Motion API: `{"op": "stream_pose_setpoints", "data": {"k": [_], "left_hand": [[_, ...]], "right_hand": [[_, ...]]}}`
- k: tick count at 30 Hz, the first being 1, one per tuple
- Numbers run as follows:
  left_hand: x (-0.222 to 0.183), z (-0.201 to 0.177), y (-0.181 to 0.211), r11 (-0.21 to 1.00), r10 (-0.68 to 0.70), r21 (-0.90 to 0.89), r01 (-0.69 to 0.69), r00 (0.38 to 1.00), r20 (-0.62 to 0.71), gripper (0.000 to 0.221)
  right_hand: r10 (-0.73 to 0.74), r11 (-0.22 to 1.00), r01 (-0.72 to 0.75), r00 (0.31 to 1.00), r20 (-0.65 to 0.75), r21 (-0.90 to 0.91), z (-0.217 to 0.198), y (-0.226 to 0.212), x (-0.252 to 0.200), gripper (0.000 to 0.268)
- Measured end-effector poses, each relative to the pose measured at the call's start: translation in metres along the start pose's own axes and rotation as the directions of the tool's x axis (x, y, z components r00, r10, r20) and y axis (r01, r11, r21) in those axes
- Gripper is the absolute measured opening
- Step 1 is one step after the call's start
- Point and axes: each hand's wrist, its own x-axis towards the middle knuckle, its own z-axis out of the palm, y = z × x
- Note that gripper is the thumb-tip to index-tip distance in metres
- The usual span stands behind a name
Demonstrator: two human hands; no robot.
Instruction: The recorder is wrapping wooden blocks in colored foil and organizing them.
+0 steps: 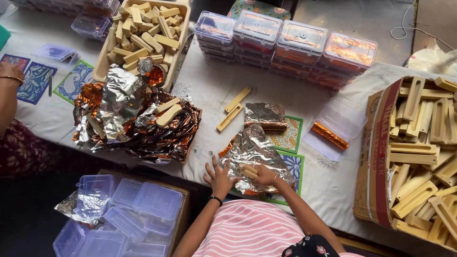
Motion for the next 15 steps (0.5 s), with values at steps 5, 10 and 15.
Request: {"op": "stream_pose_setpoints", "data": {"k": [5,10,15], "left_hand": [[0.011,0.031,-0.019,0.996,-0.084,0.013,0.084,0.959,0.272,0.123],[0.014,0.029,-0.030,1.000,0.007,-0.013,-0.005,0.980,0.200,0.124],[0.008,0.032,-0.036,0.997,-0.012,-0.077,0.024,0.989,0.149,0.140]], "right_hand": [[-0.031,0.969,0.129,0.909,0.415,-0.210,0.019,0.012,0.027,0.047],[0.247,0.968,-0.214,0.897,0.367,-0.130,0.020,0.035,0.029,0.044],[0.334,0.941,-0.330,0.872,0.357,-0.074,0.013,0.053,0.034,0.046]]}}
